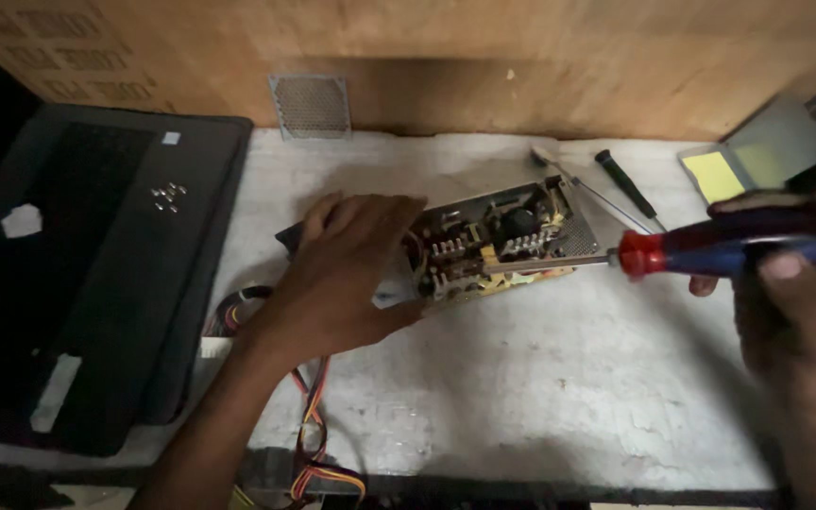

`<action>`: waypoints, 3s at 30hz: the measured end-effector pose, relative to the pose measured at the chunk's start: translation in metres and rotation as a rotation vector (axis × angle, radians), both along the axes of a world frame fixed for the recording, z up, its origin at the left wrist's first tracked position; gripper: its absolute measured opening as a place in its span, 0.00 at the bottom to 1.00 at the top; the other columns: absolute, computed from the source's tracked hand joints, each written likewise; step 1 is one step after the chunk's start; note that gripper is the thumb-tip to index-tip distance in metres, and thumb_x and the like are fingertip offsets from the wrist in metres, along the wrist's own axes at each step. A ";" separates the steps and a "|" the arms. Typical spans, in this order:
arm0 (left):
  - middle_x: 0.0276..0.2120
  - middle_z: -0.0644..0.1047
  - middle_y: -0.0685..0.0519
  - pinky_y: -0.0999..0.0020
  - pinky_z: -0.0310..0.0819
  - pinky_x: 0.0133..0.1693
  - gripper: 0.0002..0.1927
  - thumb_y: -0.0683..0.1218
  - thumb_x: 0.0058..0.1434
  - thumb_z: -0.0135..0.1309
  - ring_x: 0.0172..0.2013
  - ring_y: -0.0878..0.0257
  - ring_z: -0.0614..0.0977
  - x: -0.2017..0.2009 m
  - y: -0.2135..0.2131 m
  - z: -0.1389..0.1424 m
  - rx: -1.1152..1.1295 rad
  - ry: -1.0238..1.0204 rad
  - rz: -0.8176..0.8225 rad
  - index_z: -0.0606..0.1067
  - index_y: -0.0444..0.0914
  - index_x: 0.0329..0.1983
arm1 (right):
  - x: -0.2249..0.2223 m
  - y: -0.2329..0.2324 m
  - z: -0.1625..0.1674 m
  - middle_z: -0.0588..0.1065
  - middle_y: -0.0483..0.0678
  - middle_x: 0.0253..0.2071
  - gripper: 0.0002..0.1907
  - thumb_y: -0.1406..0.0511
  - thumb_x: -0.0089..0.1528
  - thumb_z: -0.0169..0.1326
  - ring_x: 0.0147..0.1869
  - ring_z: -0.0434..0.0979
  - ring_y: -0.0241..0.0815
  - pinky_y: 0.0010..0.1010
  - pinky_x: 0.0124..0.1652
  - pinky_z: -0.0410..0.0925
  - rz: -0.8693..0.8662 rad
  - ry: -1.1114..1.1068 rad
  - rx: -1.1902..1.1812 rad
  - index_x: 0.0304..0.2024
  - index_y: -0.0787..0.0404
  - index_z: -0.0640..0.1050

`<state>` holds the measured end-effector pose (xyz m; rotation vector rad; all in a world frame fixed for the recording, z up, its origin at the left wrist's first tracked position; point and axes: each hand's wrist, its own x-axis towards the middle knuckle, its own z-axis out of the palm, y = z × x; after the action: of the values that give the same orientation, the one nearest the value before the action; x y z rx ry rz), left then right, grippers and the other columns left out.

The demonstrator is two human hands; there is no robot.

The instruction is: The person cleans the interior of a computer power supply unit using a toothbrush and then uses screwdrivers to remove and reinsert screws. The person handles the power supply unit, a toothbrush, and multiple screwdrivers on a workbench.

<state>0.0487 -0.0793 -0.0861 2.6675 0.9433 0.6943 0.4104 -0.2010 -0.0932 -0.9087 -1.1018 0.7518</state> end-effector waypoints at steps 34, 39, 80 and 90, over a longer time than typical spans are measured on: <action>0.59 0.70 0.41 0.45 0.43 0.67 0.46 0.57 0.50 0.68 0.64 0.47 0.66 -0.003 0.000 -0.002 0.000 0.059 -0.032 0.65 0.28 0.66 | -0.113 0.048 0.076 0.77 0.50 0.44 0.32 0.67 0.50 0.70 0.41 0.83 0.39 0.29 0.38 0.75 0.068 -1.125 -0.013 0.53 0.63 0.70; 0.59 0.70 0.40 0.45 0.43 0.68 0.47 0.57 0.50 0.68 0.65 0.47 0.66 -0.003 0.000 -0.002 -0.004 0.067 -0.032 0.65 0.27 0.66 | -0.114 0.050 0.075 0.78 0.49 0.43 0.30 0.67 0.51 0.69 0.40 0.84 0.38 0.28 0.38 0.76 0.098 -1.103 -0.029 0.53 0.63 0.71; 0.46 0.81 0.51 0.71 0.77 0.52 0.18 0.34 0.62 0.63 0.49 0.66 0.83 0.031 -0.015 -0.034 -0.432 -0.821 -0.022 0.71 0.34 0.53 | -0.009 0.049 0.063 0.76 0.48 0.42 0.20 0.54 0.75 0.52 0.38 0.77 0.34 0.21 0.35 0.70 -0.071 -0.757 0.019 0.58 0.64 0.70; 0.46 0.80 0.51 0.73 0.78 0.54 0.08 0.31 0.68 0.57 0.50 0.69 0.81 0.032 -0.012 -0.047 -0.543 -0.991 -0.084 0.73 0.31 0.47 | -0.009 0.048 0.058 0.75 0.47 0.41 0.23 0.51 0.77 0.48 0.40 0.78 0.34 0.23 0.37 0.71 -0.102 -0.824 -0.020 0.60 0.64 0.70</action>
<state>0.0811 -0.0910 -0.1336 1.5543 0.5893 1.3098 0.4017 -0.1526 -0.0347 -1.3308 -1.7435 0.2863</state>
